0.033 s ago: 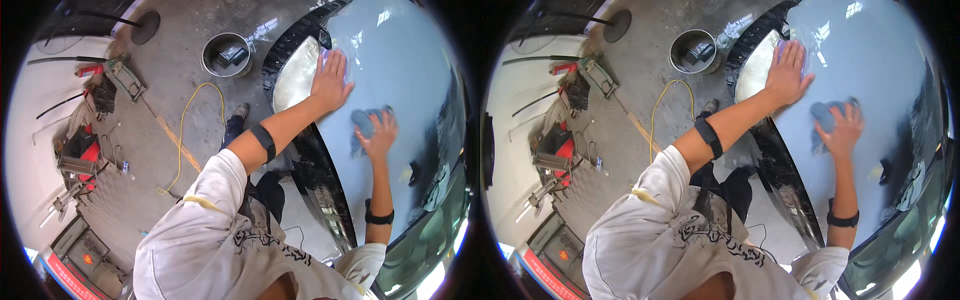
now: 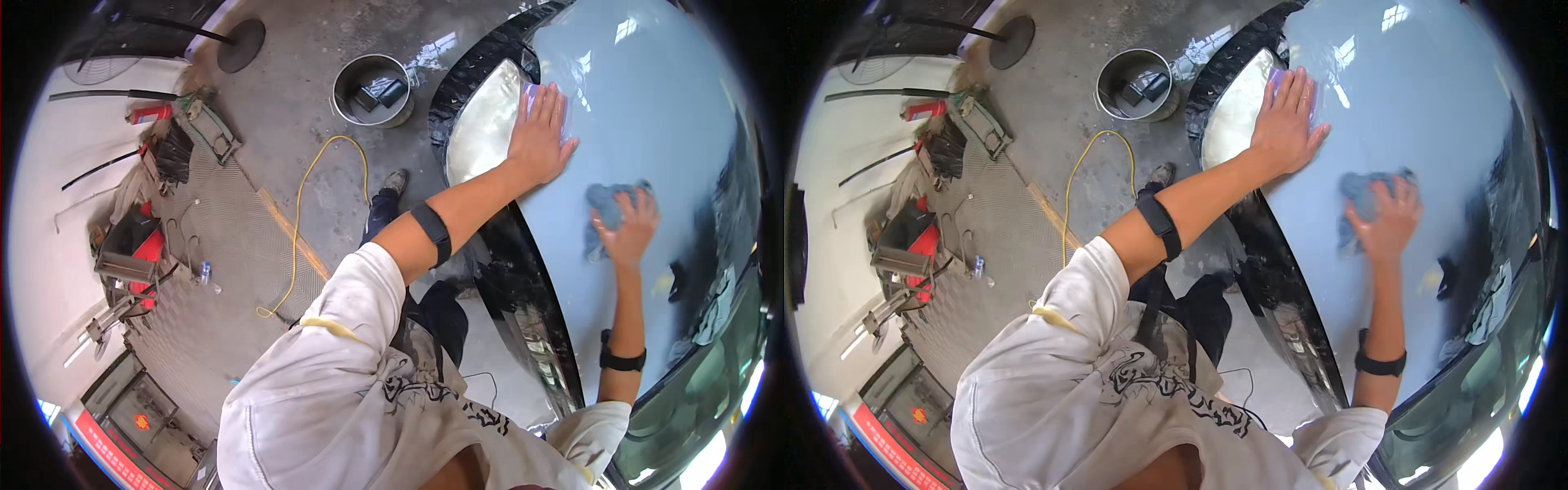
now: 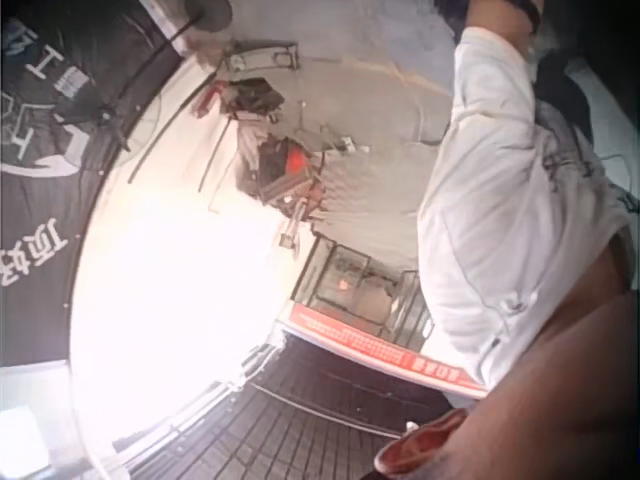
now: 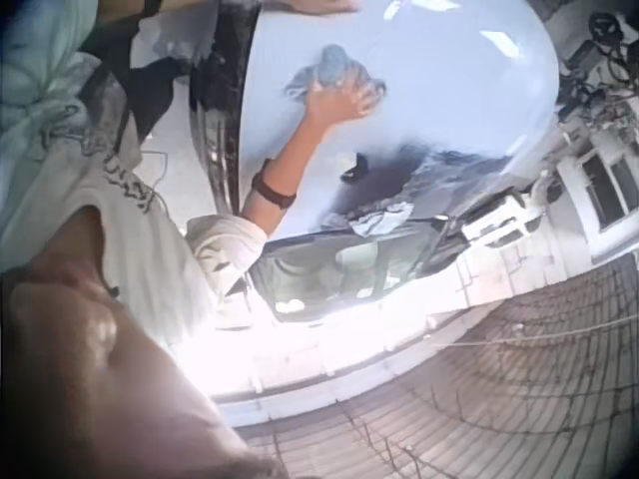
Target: Sand and wipe a car hood as part of car detailing.
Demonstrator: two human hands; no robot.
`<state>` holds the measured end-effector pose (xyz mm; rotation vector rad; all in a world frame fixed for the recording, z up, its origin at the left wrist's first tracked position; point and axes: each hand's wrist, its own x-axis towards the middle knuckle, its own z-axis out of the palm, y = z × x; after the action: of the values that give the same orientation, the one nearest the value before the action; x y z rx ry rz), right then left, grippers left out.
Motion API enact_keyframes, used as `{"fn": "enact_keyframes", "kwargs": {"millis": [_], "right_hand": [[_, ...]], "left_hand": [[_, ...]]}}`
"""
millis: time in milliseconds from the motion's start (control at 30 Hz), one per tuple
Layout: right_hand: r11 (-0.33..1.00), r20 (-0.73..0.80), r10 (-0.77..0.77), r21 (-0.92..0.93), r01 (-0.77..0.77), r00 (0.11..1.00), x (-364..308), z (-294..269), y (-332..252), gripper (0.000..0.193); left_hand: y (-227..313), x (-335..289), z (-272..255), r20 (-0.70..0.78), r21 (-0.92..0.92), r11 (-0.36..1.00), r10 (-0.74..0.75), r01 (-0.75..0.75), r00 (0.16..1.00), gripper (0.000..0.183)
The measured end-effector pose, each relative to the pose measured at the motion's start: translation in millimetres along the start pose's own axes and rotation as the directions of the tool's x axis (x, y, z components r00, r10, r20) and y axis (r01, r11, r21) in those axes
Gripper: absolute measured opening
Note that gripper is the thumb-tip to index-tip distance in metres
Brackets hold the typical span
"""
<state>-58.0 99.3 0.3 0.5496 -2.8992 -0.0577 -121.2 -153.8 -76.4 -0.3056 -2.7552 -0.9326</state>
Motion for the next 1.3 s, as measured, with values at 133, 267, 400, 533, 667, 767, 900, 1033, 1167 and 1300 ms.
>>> {"fn": "enact_keyframes", "kwargs": {"millis": [133,267,400,533,667,767,900,1033,1167,1300], "right_hand": [[0.957,-0.072,0.289,-0.009,-0.29,0.955,-83,-25,130,0.054],[0.885,-0.046,0.466,0.013,-0.466,0.884,-175,-51,236,0.052],[0.928,-0.095,0.371,0.027,-0.37,0.924,-227,-46,293,0.046],[0.958,-0.173,0.281,-0.007,-0.286,0.944,-236,-36,324,0.044],[0.949,-0.182,0.314,0.047,-0.311,0.932,-226,-34,298,0.044],[0.905,-0.276,0.392,-0.054,-0.422,0.877,-228,-12,297,0.05],[0.876,-0.228,0.423,-0.145,-0.46,0.877,-227,-11,291,0.058],[0.882,-0.257,0.407,-0.141,-0.45,0.877,-233,-7,303,0.056],[0.911,-0.22,0.361,-0.125,-0.394,0.906,-229,3,315,0.052],[0.942,-0.163,0.221,-0.219,-0.254,0.962,-259,8,347,0.045]], "left_hand": [[51,-80,-8,0.122,0.017,0.999,0.035,-0.037,0.992,0.087],[80,-124,-6,0.17,-0.006,1.0,0.028,-0.027,0.985,0.088],[54,-27,31,0.007,0.077,0.996,-0.045,0.045,0.999,0.093],[21,84,40,-0.063,0.154,0.965,-0.205,0.213,0.977,0.094],[45,31,41,-0.064,0.09,0.993,-0.066,0.071,0.996,0.094],[139,-69,63,0.03,0.189,0.981,-0.061,0.054,0.998,0.097],[237,-156,54,0.154,0.034,0.999,-0.008,0.002,0.988,0.097],[179,-128,52,0.083,0.019,1.0,0.02,-0.022,0.996,0.096],[36,-18,8,-0.003,0.324,0.932,-0.172,0.163,0.985,0.088],[30,16,28,0.035,0.29,0.955,-0.078,0.064,0.996,0.089]]}}
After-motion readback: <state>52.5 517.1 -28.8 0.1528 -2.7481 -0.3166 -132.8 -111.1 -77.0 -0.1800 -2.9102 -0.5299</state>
